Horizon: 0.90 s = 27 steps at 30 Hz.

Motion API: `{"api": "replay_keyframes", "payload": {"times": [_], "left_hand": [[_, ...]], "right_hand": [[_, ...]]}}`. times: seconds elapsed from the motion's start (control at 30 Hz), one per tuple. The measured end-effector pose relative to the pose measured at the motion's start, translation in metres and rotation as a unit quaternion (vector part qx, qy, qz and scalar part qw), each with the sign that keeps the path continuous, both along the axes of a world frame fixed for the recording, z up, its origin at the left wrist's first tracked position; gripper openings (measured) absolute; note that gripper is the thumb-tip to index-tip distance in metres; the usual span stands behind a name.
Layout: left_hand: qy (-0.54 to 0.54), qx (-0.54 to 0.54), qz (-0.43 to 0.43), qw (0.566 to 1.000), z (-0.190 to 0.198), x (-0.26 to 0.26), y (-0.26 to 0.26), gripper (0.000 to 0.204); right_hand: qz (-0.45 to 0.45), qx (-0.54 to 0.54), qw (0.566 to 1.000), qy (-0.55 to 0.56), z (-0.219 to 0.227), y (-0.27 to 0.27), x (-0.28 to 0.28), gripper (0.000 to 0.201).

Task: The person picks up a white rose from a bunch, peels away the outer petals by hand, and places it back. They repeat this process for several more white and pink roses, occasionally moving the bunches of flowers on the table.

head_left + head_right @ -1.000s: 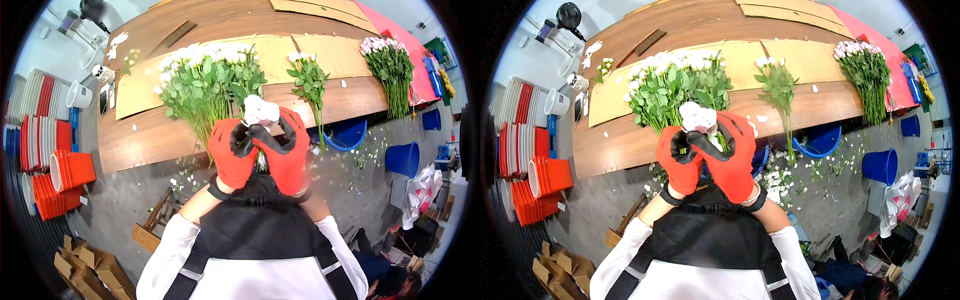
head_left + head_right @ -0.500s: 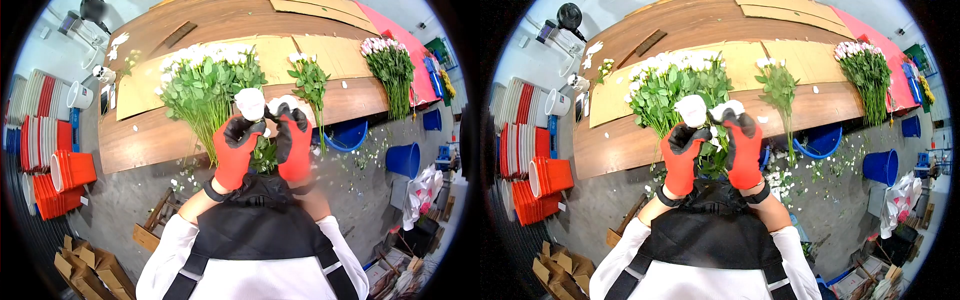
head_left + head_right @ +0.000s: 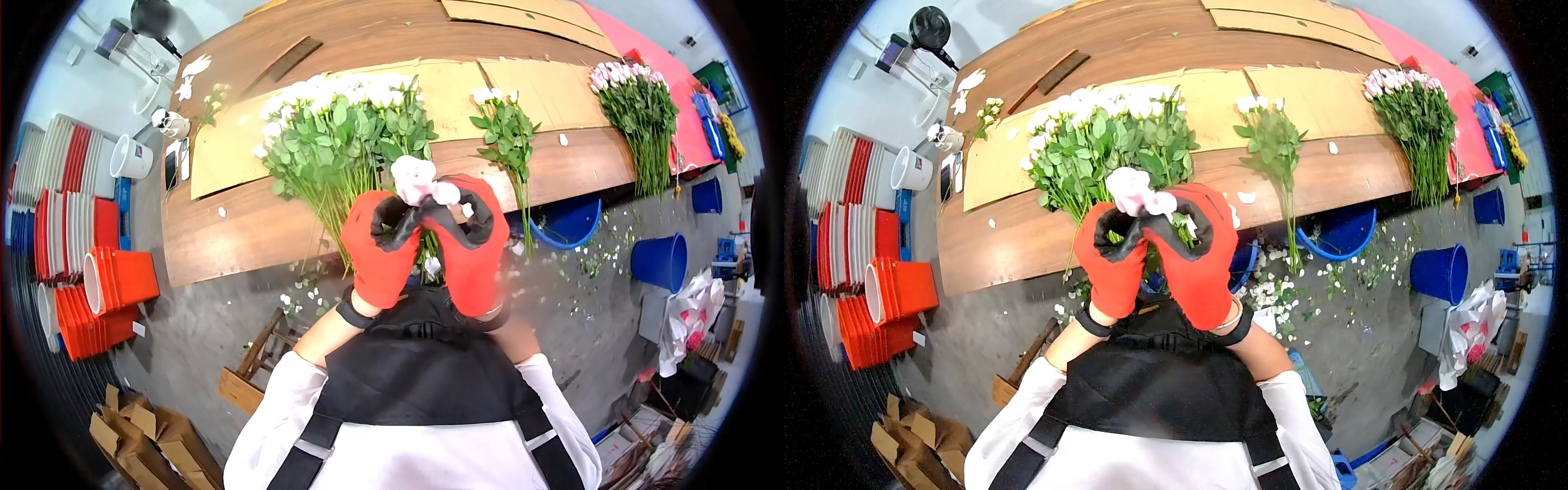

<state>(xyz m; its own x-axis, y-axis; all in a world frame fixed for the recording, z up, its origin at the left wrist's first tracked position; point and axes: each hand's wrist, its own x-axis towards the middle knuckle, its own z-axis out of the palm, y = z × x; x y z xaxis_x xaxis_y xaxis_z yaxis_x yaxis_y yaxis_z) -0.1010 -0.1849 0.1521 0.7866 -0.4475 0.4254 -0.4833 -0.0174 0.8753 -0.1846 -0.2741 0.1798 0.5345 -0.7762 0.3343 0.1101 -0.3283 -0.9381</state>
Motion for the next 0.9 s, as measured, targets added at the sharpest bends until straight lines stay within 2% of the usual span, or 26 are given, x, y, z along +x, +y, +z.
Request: {"api": "replay_keyframes", "payload": {"times": [0.03, 0.07, 0.13, 0.17, 0.2, 0.27, 0.37, 0.47, 0.5, 0.6, 0.63, 0.73, 0.77, 0.87, 0.9], "left_hand": [[0.019, 0.000, -0.004, 1.000, 0.001, -0.001, 0.001, 0.022], [0.038, -0.001, -0.009, 0.999, 0.003, -0.002, 0.001, 0.022], [0.164, -0.072, -0.040, 0.983, 0.010, -0.003, -0.002, 0.022], [0.225, -0.108, -0.056, 0.967, 0.012, -0.002, -0.002, 0.022], [0.240, -0.102, -0.075, 0.962, 0.011, 0.002, 0.000, 0.022], [0.270, -0.092, -0.111, 0.952, 0.005, 0.012, 0.006, 0.023], [0.281, -0.084, -0.133, 0.947, -0.002, 0.013, 0.009, 0.028], [0.252, -0.067, -0.165, 0.951, -0.005, 0.009, 0.010, 0.032], [0.252, -0.069, -0.171, 0.950, -0.007, 0.006, 0.010, 0.032], [0.260, -0.059, -0.190, 0.945, -0.009, 0.006, 0.011, 0.032], [0.269, -0.052, -0.195, 0.942, -0.007, 0.006, 0.013, 0.032], [0.308, -0.068, -0.217, 0.924, -0.009, 0.006, 0.014, 0.031], [0.323, -0.079, -0.225, 0.916, -0.010, 0.006, 0.013, 0.030], [0.330, -0.108, -0.176, 0.921, -0.001, 0.003, 0.009, 0.028], [0.314, -0.101, -0.160, 0.931, -0.001, 0.004, 0.009, 0.028]], "right_hand": [[-0.004, 0.027, 1.000, -0.013, -0.001, 0.003, 0.000, 0.037], [0.014, 0.105, 0.993, -0.043, 0.002, 0.004, -0.002, 0.036], [0.051, 0.256, 0.960, -0.102, 0.009, 0.002, -0.005, 0.034], [0.058, 0.272, 0.954, -0.111, 0.004, -0.003, -0.003, 0.034], [0.093, 0.234, 0.966, -0.054, 0.008, -0.011, -0.010, 0.035], [0.043, 0.034, 0.997, -0.048, 0.015, -0.012, -0.006, 0.037], [0.059, 0.051, 0.997, -0.020, 0.017, -0.022, -0.007, 0.038], [0.159, 0.034, 0.987, 0.014, 0.010, -0.028, -0.003, 0.038], [0.143, 0.117, 0.982, 0.028, 0.003, -0.023, -0.002, 0.036], [0.129, 0.292, 0.947, -0.037, 0.003, -0.013, -0.002, 0.037], [0.139, 0.290, 0.945, -0.053, -0.012, -0.016, -0.004, 0.034], [0.166, 0.382, 0.901, -0.124, -0.021, -0.020, -0.007, 0.031], [0.134, 0.401, 0.890, -0.171, -0.022, -0.019, -0.002, 0.028], [0.041, 0.254, 0.960, -0.107, -0.003, -0.022, 0.002, 0.030], [0.041, 0.214, 0.971, -0.093, 0.001, -0.021, 0.001, 0.032]]}}
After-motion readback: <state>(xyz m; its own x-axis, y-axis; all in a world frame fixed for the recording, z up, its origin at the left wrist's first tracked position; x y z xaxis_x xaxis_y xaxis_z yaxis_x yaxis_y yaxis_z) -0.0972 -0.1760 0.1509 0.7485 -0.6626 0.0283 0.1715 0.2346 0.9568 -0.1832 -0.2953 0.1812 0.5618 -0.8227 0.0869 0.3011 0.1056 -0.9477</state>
